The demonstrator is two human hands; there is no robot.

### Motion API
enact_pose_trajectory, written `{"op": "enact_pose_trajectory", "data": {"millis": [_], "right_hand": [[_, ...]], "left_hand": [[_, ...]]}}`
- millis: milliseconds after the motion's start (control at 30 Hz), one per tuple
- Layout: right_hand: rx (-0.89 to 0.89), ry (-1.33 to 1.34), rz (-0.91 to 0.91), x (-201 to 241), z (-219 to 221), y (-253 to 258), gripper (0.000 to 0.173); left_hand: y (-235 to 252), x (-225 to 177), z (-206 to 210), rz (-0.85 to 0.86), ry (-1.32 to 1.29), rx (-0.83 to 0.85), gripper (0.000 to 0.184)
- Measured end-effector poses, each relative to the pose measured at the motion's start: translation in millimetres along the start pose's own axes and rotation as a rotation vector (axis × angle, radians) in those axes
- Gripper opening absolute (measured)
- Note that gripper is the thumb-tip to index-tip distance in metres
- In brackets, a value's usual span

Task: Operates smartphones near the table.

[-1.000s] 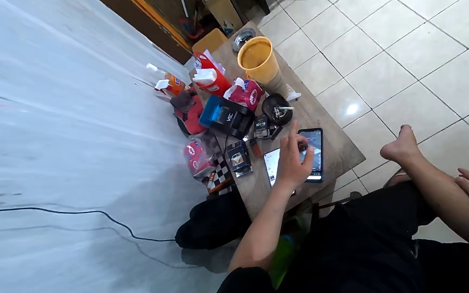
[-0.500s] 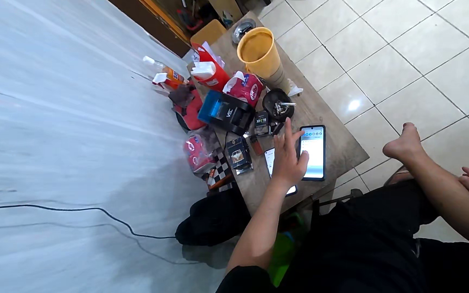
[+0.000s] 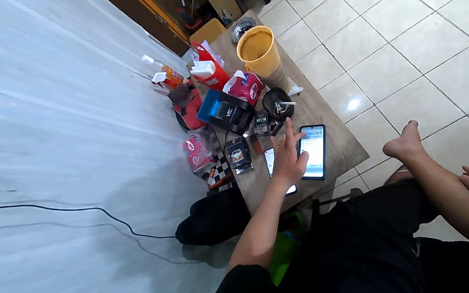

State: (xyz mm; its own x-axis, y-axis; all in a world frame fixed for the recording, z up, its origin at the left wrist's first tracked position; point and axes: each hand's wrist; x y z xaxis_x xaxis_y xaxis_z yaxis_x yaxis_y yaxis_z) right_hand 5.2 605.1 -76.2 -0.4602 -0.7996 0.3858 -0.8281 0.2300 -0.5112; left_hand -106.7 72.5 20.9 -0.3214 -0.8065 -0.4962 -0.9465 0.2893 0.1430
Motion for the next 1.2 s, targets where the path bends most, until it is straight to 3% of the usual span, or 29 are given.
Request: {"op": "enact_pose_trajectory", "data": {"millis": [767, 933, 1033, 1200], "right_hand": [[0.014, -0.008, 0.005, 10.0, -5.4, -4.7, 0.062], [0.006, 0.001, 0.005, 7.9, -4.0, -4.6, 0.061], [-0.002, 0.008, 0.011, 4.2, -1.9, -2.0, 0.061], [-0.009, 0.000, 0.000, 1.4, -1.0, -0.9, 0.062]], "left_hand": [[0.9, 0.7, 0.1, -0.038, -0.140, -0.021, 0.090], [-5.5, -24.2, -2.1, -0.230, -0.067, -0.058, 0.091], [-11.0, -44.5, -0.9, -0.382, 0.101, -0.004, 0.103], [-8.3, -54.8, 3.9, -0.463, 0.150, 0.105, 0.119]]}}
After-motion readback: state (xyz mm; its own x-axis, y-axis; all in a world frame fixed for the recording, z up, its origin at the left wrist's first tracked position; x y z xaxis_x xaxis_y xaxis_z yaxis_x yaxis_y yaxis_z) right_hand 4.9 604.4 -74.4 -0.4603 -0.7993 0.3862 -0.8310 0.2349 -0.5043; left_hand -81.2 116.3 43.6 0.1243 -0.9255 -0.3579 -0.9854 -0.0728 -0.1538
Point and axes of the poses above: each hand's wrist, its own y-axis towards the middle knuckle, its own z-axis out of the palm, x = y × z, and after that the axes turned 3 degrees about z, right-handed
